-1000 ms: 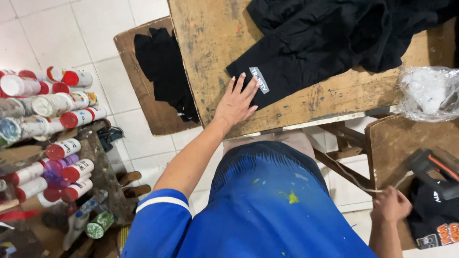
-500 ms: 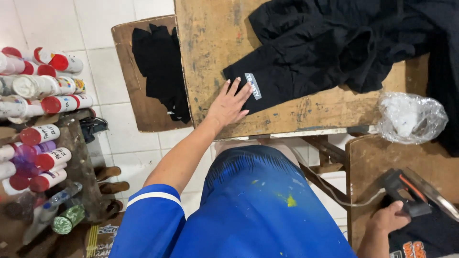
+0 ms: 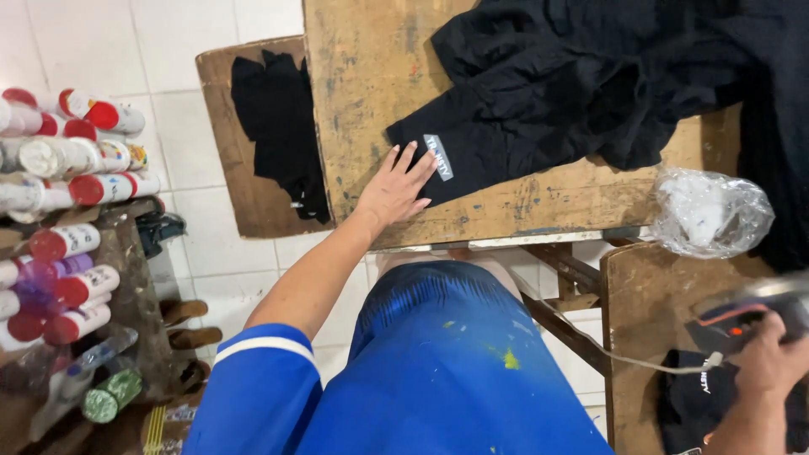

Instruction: The person irons a black garment on a wooden board, repeatedly smoothing and adjusting the fabric. They then kneel to adjust a label on the garment before returning it to the board.

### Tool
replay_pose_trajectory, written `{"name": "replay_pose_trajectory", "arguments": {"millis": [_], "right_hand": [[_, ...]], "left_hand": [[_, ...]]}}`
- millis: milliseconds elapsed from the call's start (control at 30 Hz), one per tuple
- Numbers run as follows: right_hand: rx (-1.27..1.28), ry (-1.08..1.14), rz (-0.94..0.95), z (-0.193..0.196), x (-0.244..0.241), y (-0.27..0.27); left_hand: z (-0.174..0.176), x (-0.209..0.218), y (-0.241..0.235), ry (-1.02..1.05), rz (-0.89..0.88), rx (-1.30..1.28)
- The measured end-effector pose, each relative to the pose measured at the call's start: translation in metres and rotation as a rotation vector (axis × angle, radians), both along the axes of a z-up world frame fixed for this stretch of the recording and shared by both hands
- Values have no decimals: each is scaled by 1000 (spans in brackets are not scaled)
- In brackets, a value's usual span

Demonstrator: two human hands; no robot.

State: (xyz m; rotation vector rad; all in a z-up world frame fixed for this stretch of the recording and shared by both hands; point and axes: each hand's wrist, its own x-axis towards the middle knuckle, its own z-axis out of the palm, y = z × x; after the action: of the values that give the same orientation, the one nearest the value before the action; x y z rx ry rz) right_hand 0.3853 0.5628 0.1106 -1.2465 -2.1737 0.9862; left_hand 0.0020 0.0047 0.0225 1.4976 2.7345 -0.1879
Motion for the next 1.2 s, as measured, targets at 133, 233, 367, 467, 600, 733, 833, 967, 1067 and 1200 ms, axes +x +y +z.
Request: {"name": "replay_pose_trajectory", "arguments": {"millis": [133,233,367,467,600,733,833,967,1067,1200], "right_hand": [[-89,-463,433,90,-118,-84],[-166,-982,437,122,-221,-185],[-26,-1061,706,108,-279,-292],[48,-955,955,51,-285,-317],[179,-944,1030,3,-287,-328],[204,-919,1040,-10,-293,-334],[192,-920,1044,-11,-295,-336],[192,-950,1034,-18,-296,-335],[159,-967,1031,-23,-298,-333],[157,-1009,1046,-31,-301,-334]], "left_hand": [[1,0,-1,15,-1,-7],[2,-1,-2,18,-10,-23],[-22,1,-3,-20,-2,127],[-20,1,-4,-42,15,112],[-18,1,-6,-59,12,122],[-18,-1,-7,-64,12,142],[-18,-2,-7,-81,15,152],[-18,-3,-8,-95,16,151],[-16,-3,-8,-91,11,167],[-14,-4,-10,-98,15,204]]}}
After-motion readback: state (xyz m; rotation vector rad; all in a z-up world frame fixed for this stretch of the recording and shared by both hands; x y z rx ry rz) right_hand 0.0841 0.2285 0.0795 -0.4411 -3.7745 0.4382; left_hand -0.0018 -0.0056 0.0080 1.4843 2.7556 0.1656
